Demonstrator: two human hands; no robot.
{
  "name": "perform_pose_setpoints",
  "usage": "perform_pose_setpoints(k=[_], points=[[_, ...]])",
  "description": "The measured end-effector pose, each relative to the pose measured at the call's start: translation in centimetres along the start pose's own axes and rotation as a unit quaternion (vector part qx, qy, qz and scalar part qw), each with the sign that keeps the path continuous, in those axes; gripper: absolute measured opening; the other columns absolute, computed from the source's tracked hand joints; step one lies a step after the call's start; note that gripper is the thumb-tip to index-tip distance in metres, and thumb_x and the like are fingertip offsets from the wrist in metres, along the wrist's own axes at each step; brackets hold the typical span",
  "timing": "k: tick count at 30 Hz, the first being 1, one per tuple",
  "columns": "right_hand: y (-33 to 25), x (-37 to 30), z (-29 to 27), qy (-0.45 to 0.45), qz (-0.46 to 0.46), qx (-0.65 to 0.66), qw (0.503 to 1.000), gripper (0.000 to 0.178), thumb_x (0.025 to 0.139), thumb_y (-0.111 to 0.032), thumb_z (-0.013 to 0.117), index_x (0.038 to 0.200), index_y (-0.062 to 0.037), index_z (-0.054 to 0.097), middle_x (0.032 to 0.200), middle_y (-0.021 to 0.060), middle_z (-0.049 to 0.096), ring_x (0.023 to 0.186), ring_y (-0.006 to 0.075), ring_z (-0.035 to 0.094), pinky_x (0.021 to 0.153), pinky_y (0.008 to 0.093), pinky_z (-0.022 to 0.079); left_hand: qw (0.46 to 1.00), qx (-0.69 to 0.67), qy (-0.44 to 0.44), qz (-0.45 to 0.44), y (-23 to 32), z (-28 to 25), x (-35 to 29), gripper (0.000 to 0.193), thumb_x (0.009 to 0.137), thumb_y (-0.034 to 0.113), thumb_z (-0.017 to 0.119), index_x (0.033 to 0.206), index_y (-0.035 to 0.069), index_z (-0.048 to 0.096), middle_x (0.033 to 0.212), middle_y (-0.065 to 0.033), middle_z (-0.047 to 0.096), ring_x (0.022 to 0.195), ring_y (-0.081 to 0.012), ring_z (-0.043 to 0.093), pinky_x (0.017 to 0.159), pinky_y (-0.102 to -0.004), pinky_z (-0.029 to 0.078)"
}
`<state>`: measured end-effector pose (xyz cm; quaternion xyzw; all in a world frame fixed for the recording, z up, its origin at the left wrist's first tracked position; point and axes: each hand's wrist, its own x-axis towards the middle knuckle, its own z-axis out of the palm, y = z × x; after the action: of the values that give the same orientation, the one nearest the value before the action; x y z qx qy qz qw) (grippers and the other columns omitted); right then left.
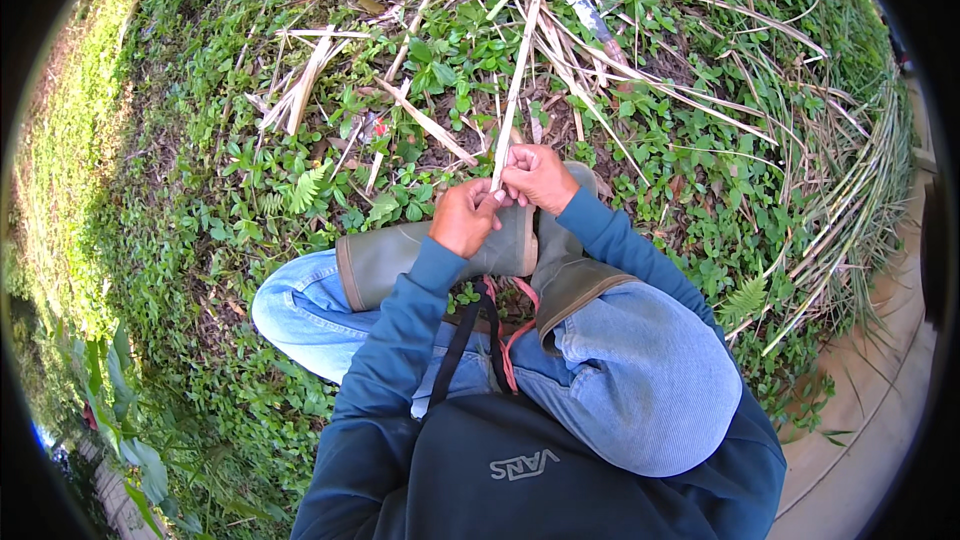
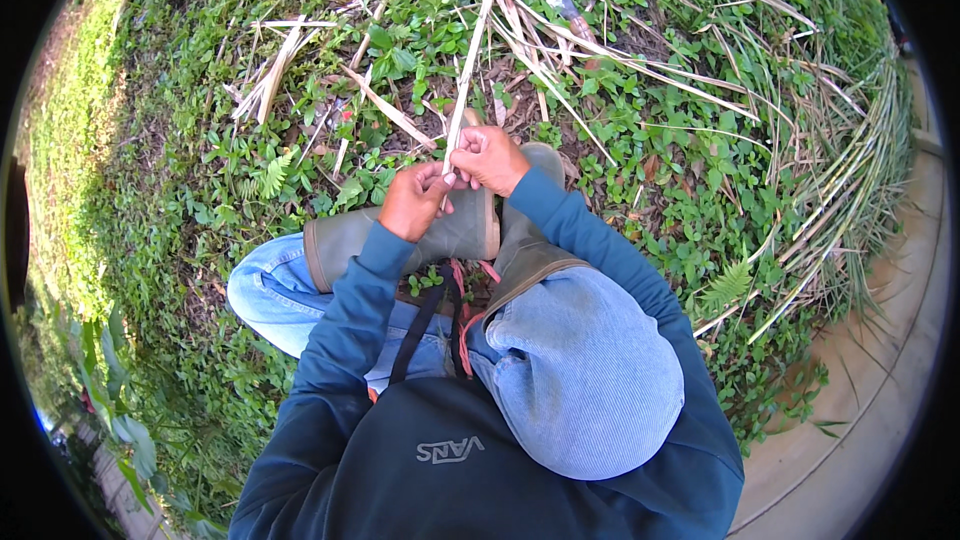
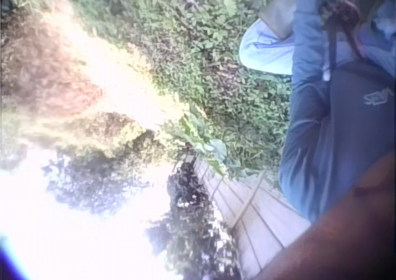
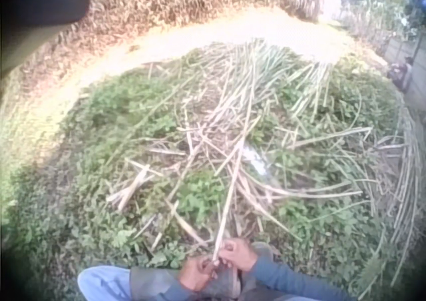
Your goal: The person sits on the ground and uses a machete to chop long, thin sticks into smaller pieces. They hold the sticks with one hand and strike them with the machete in the other, creating a pile of cut debris.
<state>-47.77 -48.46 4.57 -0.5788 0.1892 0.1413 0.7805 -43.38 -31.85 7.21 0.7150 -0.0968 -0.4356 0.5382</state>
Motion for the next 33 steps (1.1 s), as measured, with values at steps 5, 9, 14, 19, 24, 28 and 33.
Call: perform_pose_setpoints(k=[5, 9, 14, 19, 24, 28, 33], points=[[0.1, 0.1, 0.1, 0.051, -0.01, -0.095, 0.994, 0.009, 0.082, -0.008, 0.059, 0.075, -0.003, 0.056, 0.06, 0.0001, 0.056, 0.047, 0.0042, 0.048, 0.04, 0.0194, 0.037, 0.996, 0.042, 0.08, 0.008, 0.7, 0.7, -0.5, 0.019, 0.088, 0.008, 0.06, 0.104, -0.001, 0.056, 0.077, -0.0082, 0.066, 0.05, -0.0117, 0.059, 0.046, -0.027, 0.046], [1.6, 0.7, -0.7, 0.069, -0.054, -0.156, 0.984, 0.011, 0.08, -0.006, 0.06, 0.071, -0.0033, 0.055, 0.059, -0.0022, 0.054, 0.049, 0.0045, 0.047, 0.044, 0.0213, 0.036, 0.997, -0.045, 0.063, -0.011, 0.8, 0.7, -0.1, 0.023, 0.086, 0.007, 0.063, 0.103, 0.0, 0.049, 0.07, -0.0067, 0.06, 0.047, -0.013, 0.058, 0.042, -0.0264, 0.045], [-0.1, 0.7, -1.9, 0.117, -0.108, -0.284, 0.945, 0.022, 0.073, -0.022, 0.065, 0.067, -0.0018, 0.055, 0.056, 0.0106, 0.053, 0.05, 0.019, 0.053, 0.051, 0.0342, 0.043, 0.996, -0.072, 0.012, -0.046, 1.3, 0.1, 0.1, 0.023, 0.087, 0.007, 0.062, 0.103, 0.001, 0.046, 0.066, -0.0052, 0.055, 0.046, -0.0124, 0.056, 0.038, -0.0239, 0.043], [-3.3, 0.9, -2.4, 0.169, -0.159, -0.494, 0.838, 0.02, 0.075, -0.023, 0.057, 0.068, -0.0042, 0.056, 0.064, 0.0194, 0.059, 0.062, 0.0371, 0.059, 0.061, 0.0476, 0.047, 0.999, -0.017, 0.038, -0.026, 1.0, -0.5, -0.3, 0.015, 0.09, 0.007, 0.059, 0.098, 0.0, 0.049, 0.067, -0.005, 0.056, 0.046, -0.0115, 0.055, 0.038, -0.0229, 0.044], [-6.6, 1.1, -10.7, 0.341, -0.109, -0.427, 0.831, 0.033, 0.082, -0.032, 0.062, 0.07, -0.0016, 0.061, 0.057, 0.0178, 0.059, 0.054, 0.0339, 0.06, 0.057, 0.0416, 0.049, 0.994, -0.062, 0.072, -0.063, -0.5, -3.7, -1.2, 0.011, 0.093, 0.008, 0.054, 0.099, -0.001, 0.05, 0.07, -0.0059, 0.058, 0.049, -0.0109, 0.056, 0.042, -0.0234, 0.046], [-3.6, 0.8, -3.6, 0.141, 0.001, -0.248, 0.958, 0.041, 0.091, -0.038, 0.059, 0.101, 0.0016, 0.062, 0.064, 0.0118, 0.063, 0.049, 0.0135, 0.058, 0.047, 0.0315, 0.046, 0.993, -0.097, 0.057, -0.037, -0.4, -2.4, -0.6, 0.01, 0.095, 0.006, 0.049, 0.101, -0.001, 0.051, 0.07, -0.0038, 0.056, 0.05, -0.0089, 0.053, 0.043, -0.0221, 0.043], [-1.6, 0.1, 0.5, -0.016, -0.006, 0.005, 1.0, 0.025, 0.093, -0.022, 0.059, 0.101, 0.0017, 0.06, 0.069, 0.0034, 0.061, 0.045, 0.0061, 0.049, 0.039, 0.0204, 0.037, 0.993, -0.105, 0.043, -0.02, 0.3, -1.1, -0.5, 0.014, 0.097, 0.011, 0.045, 0.102, 0.0, 0.053, 0.068, 0.0, 0.05, 0.05, -0.0063, 0.043, 0.045, -0.02, 0.035]])
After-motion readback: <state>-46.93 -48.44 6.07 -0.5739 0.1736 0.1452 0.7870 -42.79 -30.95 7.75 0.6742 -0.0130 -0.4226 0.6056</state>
